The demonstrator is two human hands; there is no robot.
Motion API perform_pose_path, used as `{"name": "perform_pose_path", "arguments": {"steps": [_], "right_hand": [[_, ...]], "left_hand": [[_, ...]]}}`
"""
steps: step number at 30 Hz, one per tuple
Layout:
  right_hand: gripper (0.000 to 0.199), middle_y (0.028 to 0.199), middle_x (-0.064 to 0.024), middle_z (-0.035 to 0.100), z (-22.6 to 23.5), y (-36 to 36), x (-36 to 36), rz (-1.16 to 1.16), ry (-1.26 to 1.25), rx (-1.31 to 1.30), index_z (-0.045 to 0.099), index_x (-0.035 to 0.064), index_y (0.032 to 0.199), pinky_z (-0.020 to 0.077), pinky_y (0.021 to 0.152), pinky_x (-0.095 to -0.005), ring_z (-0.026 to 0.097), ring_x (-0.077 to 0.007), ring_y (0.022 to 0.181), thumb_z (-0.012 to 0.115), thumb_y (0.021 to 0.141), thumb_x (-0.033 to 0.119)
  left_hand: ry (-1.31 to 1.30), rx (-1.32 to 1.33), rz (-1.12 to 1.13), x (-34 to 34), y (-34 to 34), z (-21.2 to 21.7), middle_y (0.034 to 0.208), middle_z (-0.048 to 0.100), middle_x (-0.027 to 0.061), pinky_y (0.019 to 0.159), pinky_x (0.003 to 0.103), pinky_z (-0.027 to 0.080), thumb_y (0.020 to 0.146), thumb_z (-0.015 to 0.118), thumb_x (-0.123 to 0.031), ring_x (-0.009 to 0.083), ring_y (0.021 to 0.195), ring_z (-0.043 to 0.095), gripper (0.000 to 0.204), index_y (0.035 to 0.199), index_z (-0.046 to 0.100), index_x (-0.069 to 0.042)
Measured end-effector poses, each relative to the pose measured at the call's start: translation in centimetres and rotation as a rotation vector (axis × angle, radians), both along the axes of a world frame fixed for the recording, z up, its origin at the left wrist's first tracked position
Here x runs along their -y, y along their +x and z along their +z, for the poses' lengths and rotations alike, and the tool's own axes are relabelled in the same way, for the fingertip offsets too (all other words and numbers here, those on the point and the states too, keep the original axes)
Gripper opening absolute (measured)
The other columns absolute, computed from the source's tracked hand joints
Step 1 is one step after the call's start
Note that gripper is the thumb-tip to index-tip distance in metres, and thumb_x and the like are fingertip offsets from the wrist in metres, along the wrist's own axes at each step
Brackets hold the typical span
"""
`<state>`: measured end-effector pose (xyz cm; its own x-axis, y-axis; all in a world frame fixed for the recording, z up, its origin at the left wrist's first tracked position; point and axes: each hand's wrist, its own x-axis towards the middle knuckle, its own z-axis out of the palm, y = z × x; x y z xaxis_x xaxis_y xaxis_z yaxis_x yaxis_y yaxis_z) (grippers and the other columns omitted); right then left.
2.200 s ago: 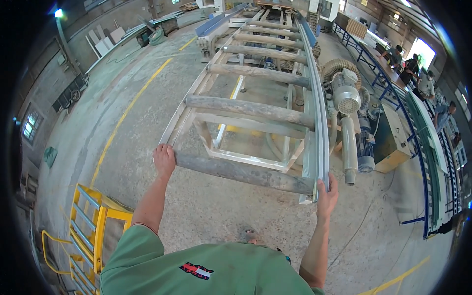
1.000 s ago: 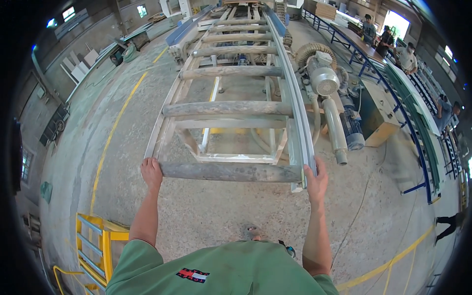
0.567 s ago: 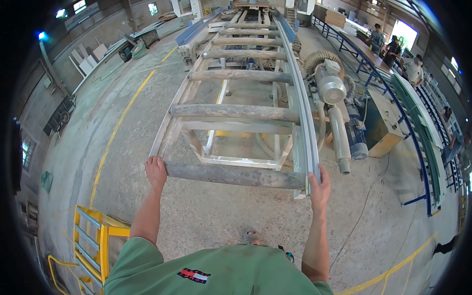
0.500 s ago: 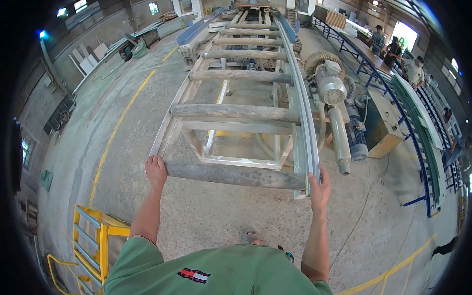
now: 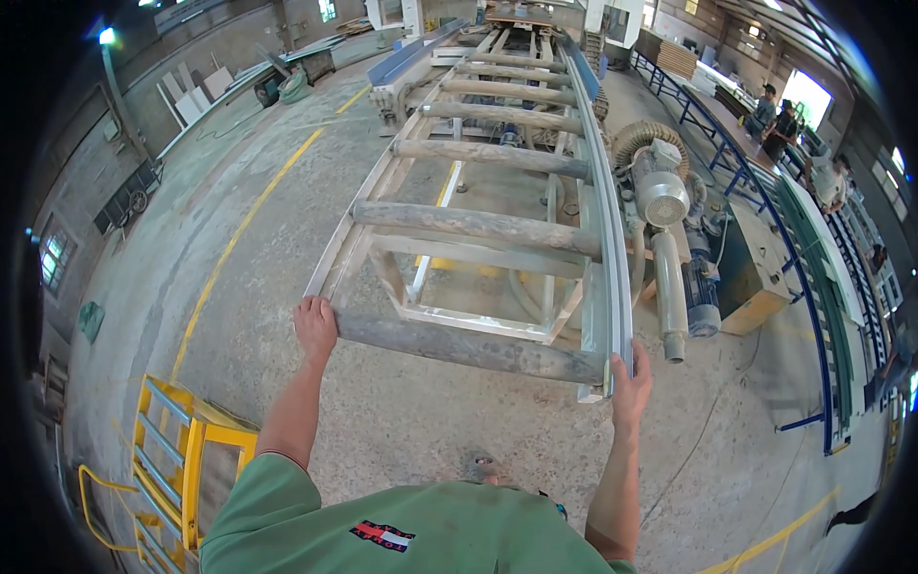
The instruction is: Cleaning a wooden board, moving a metal frame, and operating a machine control panel in a furniture factory.
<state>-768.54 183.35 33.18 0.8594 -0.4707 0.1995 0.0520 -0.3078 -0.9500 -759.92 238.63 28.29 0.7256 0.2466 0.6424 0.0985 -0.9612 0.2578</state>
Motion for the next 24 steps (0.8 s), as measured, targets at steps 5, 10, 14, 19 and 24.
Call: {"name": "perform_pose_path", "arguments": {"steps": [5, 10, 14, 19, 24], "right_hand": [[0.047, 0.115, -0.0151, 0.055, 0.7, -0.1, -0.5, 0.009, 0.0, -0.018, 0.049, -0.004, 0.124, 0.0385, 0.093, -0.033, 0.052, -0.0223, 0.106, 0.061, 0.082, 0.015], [0.049, 0.116, -0.0157, 0.055, 1.4, -0.3, -1.0, 0.01, 0.026, -0.006, 0.047, -0.0061, 0.125, 0.038, 0.094, -0.0329, 0.051, -0.0225, 0.106, 0.06, 0.083, 0.016], [0.049, 0.117, -0.016, 0.054, 1.0, -0.3, -0.7, 0.015, 0.047, -0.003, 0.047, -0.0062, 0.125, 0.0377, 0.094, -0.0331, 0.051, -0.023, 0.108, 0.06, 0.083, 0.016], [0.049, 0.116, -0.0154, 0.054, 0.8, -0.3, -0.5, 0.029, 0.043, 0.013, 0.047, -0.0058, 0.125, 0.0374, 0.094, -0.0328, 0.051, -0.0223, 0.107, 0.06, 0.084, 0.017], [0.049, 0.117, -0.0153, 0.054, 0.8, -0.2, -0.4, 0.033, 0.027, 0.002, 0.047, -0.0058, 0.125, 0.0373, 0.094, -0.0327, 0.051, -0.0223, 0.107, 0.061, 0.083, 0.018]], "left_hand": [[0.013, 0.001, 0.008, -0.2, 0.0, 0.0, 0.097, 0.057, 0.013, 0.081, 0.044, 0.04, 0.087, 0.045, -0.02, 0.0338, 0.09, 0.051, 0.022, 0.086, 0.061, -0.005], [0.022, 0.035, -0.005, -0.3, 0.0, -0.1, 0.098, 0.057, 0.0128, 0.082, 0.044, 0.04, 0.087, 0.044, -0.02, 0.0335, 0.091, 0.051, 0.023, 0.087, 0.061, -0.005], [0.005, 0.027, -0.011, -0.1, -0.1, 0.1, 0.098, 0.057, 0.0126, 0.081, 0.044, 0.04, 0.088, 0.044, -0.02, 0.0335, 0.091, 0.051, 0.023, 0.087, 0.061, -0.005], [0.004, 0.053, -0.023, -0.1, -0.1, 0.0, 0.096, 0.057, 0.0117, 0.08, 0.044, 0.041, 0.088, 0.045, -0.02, 0.0335, 0.09, 0.051, 0.021, 0.086, 0.061, -0.006], [0.009, 0.068, -0.029, -0.1, 0.0, 0.0, 0.095, 0.057, 0.0119, 0.079, 0.045, 0.04, 0.088, 0.045, -0.02, 0.0335, 0.089, 0.051, 0.021, 0.086, 0.061, -0.006]]}}
